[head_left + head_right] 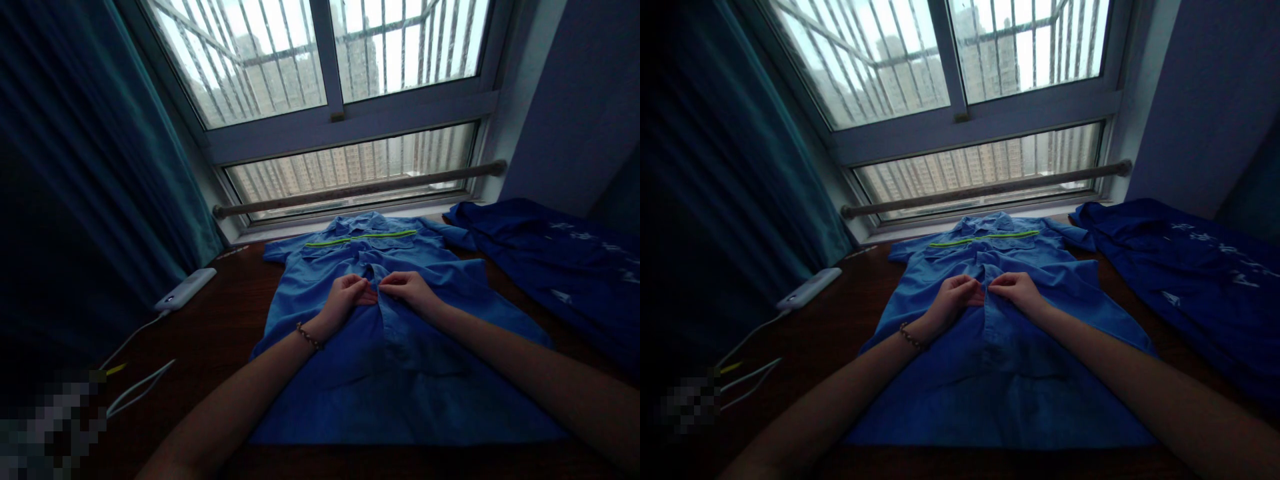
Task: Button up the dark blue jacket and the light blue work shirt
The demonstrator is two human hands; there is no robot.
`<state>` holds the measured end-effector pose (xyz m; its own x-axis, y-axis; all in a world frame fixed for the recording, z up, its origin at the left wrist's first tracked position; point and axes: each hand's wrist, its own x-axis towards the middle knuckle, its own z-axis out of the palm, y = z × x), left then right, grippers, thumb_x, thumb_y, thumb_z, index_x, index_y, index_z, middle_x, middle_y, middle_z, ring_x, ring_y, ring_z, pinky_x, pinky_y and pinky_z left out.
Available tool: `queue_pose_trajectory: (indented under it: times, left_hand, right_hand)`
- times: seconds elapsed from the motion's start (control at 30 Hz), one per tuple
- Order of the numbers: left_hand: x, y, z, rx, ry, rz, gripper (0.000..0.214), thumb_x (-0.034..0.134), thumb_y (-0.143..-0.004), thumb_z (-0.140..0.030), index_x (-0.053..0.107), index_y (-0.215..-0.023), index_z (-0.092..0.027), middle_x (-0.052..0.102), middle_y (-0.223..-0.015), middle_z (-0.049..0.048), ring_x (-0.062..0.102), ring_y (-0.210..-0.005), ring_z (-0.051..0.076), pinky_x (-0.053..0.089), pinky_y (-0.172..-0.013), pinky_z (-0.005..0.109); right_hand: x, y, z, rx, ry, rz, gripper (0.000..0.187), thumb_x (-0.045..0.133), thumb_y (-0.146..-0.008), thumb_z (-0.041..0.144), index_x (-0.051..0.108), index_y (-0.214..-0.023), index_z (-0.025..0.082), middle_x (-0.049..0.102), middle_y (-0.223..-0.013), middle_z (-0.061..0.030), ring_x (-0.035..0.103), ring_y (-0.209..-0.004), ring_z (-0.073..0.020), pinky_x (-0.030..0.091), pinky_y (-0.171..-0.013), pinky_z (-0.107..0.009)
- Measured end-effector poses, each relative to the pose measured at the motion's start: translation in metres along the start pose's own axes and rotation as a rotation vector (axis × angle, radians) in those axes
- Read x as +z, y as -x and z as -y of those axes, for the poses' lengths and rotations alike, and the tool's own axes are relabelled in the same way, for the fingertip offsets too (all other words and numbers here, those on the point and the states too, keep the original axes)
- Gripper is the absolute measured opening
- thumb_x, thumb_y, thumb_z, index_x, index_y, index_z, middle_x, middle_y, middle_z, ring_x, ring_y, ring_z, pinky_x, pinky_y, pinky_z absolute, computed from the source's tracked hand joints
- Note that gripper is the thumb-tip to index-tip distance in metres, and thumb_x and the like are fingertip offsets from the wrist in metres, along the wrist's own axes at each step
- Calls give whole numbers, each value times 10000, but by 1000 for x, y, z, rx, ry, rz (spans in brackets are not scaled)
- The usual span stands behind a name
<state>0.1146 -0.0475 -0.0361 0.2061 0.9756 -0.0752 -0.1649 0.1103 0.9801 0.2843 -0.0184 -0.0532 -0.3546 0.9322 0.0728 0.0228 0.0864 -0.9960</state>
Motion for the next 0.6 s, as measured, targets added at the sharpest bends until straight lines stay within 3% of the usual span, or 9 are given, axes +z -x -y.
queue_pose_trajectory:
  times: [0.13, 0.23, 0.47, 0.6]
  left_hand:
    - [0, -1, 0, -19, -13, -25, 272, 638, -663, -360, 525, -709, -116, 616, -625, 25, 596, -567, 126, 491, -579, 256]
    - [0, -1, 0, -23, -50, -30, 314, 661, -633, -392, 503, -667, -123, 600, -620, 10, 582, -555, 117, 488, -575, 259]
    - [4, 2, 0, -26, -111, 26, 345, 649, -633, -436, 532, -651, -112, 578, -597, -3, 550, -538, 87, 457, -549, 209]
    - [4, 0, 4, -27, -152, 4, 328, 674, -614, -406, 532, -653, -113, 561, -575, -17, 533, -519, 74, 446, -537, 193]
  right_hand:
    - [5, 4, 0, -178, 255, -59, 170, 644, -630, 300, 643, -686, 139, 629, -676, -20, 559, -638, -133, 421, -627, -244]
    - [10, 8, 0, -273, 419, -112, 131, 616, -668, 282, 643, -692, 156, 628, -698, -24, 566, -667, -143, 422, -647, -252]
    - [14, 15, 3, -359, 449, -188, 105, 592, -708, 272, 628, -695, 175, 604, -715, -16, 555, -671, -131, 424, -644, -242]
    - [13, 13, 1, -327, 447, -173, 116, 603, -699, 291, 634, -708, 179, 608, -704, -9, 554, -659, -131, 422, -631, -242]
